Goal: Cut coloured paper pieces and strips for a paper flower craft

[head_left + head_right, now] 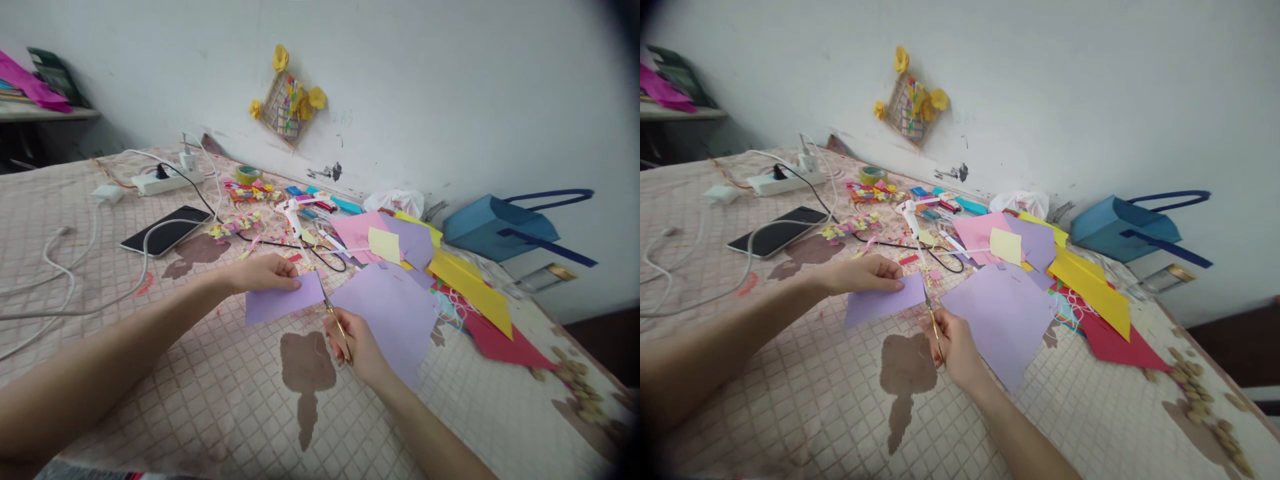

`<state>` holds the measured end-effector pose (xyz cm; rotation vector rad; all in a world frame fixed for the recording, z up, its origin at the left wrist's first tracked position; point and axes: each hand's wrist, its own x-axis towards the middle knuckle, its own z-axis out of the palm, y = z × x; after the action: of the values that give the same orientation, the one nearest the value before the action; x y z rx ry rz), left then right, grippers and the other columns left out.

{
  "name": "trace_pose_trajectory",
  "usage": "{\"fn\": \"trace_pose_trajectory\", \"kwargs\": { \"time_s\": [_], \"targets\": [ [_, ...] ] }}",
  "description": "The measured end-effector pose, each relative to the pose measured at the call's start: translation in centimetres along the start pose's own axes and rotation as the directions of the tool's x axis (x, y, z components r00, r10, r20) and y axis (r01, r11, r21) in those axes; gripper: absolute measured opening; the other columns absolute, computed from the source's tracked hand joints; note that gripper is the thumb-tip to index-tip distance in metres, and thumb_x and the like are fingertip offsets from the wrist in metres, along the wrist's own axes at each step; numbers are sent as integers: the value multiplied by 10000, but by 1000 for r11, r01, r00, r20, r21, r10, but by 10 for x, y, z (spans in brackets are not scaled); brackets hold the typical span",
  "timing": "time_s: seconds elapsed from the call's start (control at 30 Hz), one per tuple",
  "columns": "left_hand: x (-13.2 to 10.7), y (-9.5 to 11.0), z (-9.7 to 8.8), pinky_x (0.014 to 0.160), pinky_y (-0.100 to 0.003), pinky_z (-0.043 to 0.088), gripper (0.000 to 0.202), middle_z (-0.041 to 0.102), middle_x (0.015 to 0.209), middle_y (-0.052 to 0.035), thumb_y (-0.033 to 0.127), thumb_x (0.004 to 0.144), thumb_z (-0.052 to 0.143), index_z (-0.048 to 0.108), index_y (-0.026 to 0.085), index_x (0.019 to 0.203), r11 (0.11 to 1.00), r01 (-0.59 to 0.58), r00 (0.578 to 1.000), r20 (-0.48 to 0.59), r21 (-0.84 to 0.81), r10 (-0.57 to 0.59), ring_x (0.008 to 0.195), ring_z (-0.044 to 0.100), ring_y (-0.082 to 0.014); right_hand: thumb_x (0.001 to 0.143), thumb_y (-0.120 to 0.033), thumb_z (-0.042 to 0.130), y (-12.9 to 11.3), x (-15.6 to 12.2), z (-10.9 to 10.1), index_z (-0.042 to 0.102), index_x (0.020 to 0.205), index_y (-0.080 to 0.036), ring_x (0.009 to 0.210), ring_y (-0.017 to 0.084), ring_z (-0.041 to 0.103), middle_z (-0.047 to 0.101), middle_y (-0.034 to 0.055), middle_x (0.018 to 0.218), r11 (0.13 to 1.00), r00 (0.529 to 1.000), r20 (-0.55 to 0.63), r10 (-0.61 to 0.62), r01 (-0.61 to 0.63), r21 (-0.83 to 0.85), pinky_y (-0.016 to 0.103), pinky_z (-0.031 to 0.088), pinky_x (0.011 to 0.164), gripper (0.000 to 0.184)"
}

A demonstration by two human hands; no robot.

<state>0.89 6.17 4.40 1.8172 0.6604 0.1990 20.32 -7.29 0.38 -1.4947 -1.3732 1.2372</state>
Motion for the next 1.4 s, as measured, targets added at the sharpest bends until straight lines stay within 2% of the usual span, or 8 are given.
{"fn": "trace_pose_trajectory", "kwargs": {
  "time_s": [0.23,0.47,0.73,1.0,1.13,1.23,1.33,1.4],
  "targets": [
    [1,1,1,430,-201,261,293,471,567,28,441,737,566,529,157,677,999,-8,1000,-17,37,9,466,383,-70,754,-601,481,-9,2,0,453,673,-175,329,47,333,400,-77,404,991,995,-83,62,-52,122,180,247,349,435],
    [3,2,16,421,-194,251,281,440,551,37,402,747,564,475,156,642,999,-23,999,-33,38,24,471,368,-68,740,-390,611,-13,2,-1,497,732,-169,416,51,380,426,-73,498,984,993,-117,-11,31,174,170,280,399,249],
    [5,0,28,474,-183,361,250,529,548,35,385,722,615,542,148,692,983,61,980,195,-170,-27,483,482,-69,763,-363,585,-7,8,-6,497,717,-176,417,65,384,434,-57,498,968,976,-215,-24,76,240,190,296,392,211],
    [12,2,29,475,-170,428,192,618,552,-16,271,738,635,573,100,801,835,109,973,-112,-539,-200,477,553,-69,790,-565,481,-5,9,-5,530,714,-166,414,66,378,431,-45,500,919,981,-195,-6,82,386,207,281,397,409],
    [15,0,29,494,-166,454,150,623,556,-26,225,747,631,566,91,761,777,47,952,-208,-628,-226,476,556,-63,789,-498,530,-6,8,-5,448,628,-182,405,63,373,423,-53,474,917,978,-206,-35,113,383,203,279,395,364],
    [15,-2,30,518,-167,459,157,621,592,-21,219,728,649,573,96,790,734,43,952,-195,-677,-236,522,569,-68,770,-395,588,-6,8,-6,417,603,-185,410,60,373,435,-53,480,937,972,-225,-63,136,323,199,282,397,319],
    [14,-2,27,536,-181,449,246,642,735,-39,259,692,679,581,107,858,766,51,953,-198,-641,-229,614,584,-85,763,-352,584,-8,7,-8,400,601,-190,404,61,367,422,-62,470,951,964,-258,-65,139,277,195,288,394,294],
    [13,-2,22,560,-195,443,356,646,883,-61,307,678,683,562,127,960,839,2,938,-289,-544,-190,706,596,-108,759,-335,573,-9,7,-10,398,601,-189,394,59,365,416,-68,459,964,974,-221,-48,103,245,191,283,389,278]
  ]
}}
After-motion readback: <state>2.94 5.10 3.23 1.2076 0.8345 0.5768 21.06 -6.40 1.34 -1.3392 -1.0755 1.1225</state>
